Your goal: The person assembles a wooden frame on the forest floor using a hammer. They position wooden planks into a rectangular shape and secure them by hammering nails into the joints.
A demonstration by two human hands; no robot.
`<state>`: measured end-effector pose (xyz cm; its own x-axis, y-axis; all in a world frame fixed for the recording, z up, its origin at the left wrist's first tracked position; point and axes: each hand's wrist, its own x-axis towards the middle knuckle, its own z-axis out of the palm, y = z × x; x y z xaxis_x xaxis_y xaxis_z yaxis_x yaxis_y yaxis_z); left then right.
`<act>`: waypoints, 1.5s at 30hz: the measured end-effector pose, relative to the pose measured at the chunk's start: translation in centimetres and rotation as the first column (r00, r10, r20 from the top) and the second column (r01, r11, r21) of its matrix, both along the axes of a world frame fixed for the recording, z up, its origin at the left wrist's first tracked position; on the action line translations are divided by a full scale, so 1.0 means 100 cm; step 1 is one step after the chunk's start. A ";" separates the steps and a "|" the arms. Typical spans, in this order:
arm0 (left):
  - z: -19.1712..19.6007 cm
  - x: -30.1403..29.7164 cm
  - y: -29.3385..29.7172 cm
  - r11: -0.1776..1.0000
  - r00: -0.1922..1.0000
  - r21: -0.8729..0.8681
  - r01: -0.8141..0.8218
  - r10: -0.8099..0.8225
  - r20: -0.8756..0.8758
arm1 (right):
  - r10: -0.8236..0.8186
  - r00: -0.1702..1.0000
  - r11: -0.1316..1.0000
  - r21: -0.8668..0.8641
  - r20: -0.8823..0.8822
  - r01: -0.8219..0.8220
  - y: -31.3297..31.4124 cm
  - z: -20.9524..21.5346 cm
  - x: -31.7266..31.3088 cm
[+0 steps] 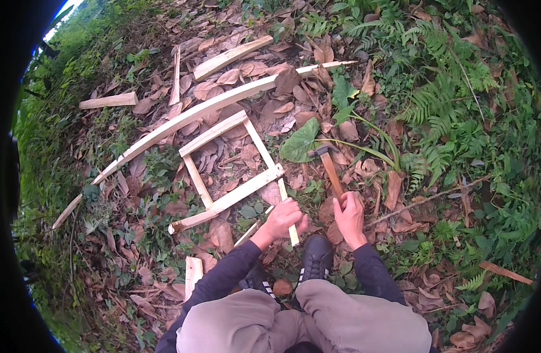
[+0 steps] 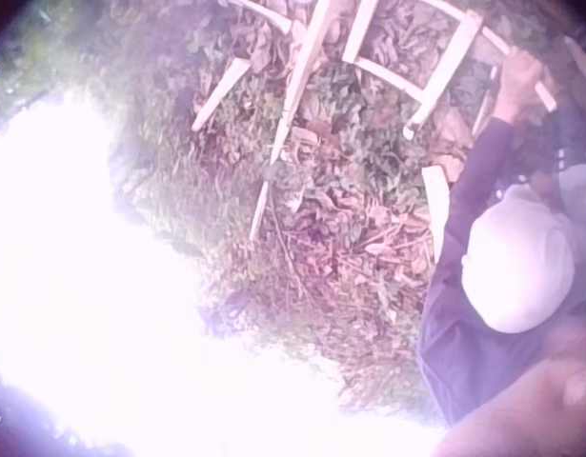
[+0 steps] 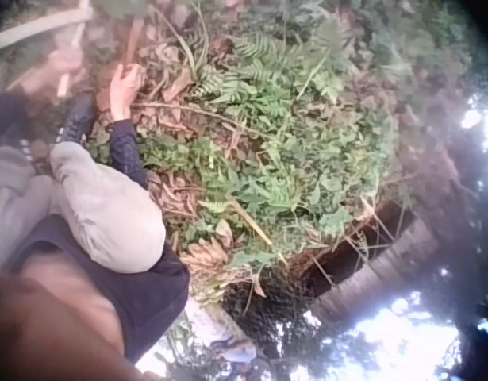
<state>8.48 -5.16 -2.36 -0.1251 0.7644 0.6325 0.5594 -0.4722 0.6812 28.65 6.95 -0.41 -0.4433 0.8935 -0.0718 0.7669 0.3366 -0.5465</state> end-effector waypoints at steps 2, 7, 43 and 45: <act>-0.001 0.001 -0.001 1.000 1.000 0.001 0.007 -0.007 -0.019 | 0.044 0.998 0.992 0.114 0.042 -0.048 0.002 0.000 -0.001; 0.000 -0.004 0.000 0.999 0.999 0.014 0.031 -0.030 -0.043 | 0.057 0.987 0.988 0.135 0.153 -0.078 0.009 -0.003 -0.004; -0.002 -0.011 0.000 0.994 0.988 -0.029 0.106 -0.109 -0.108 | 0.065 0.949 0.978 0.170 0.309 -0.122 0.017 -0.022 -0.002; -0.002 -0.011 0.001 0.994 0.989 -0.028 0.102 -0.105 -0.109 | 0.066 0.950 0.978 0.167 0.305 -0.121 0.017 -0.022 -0.002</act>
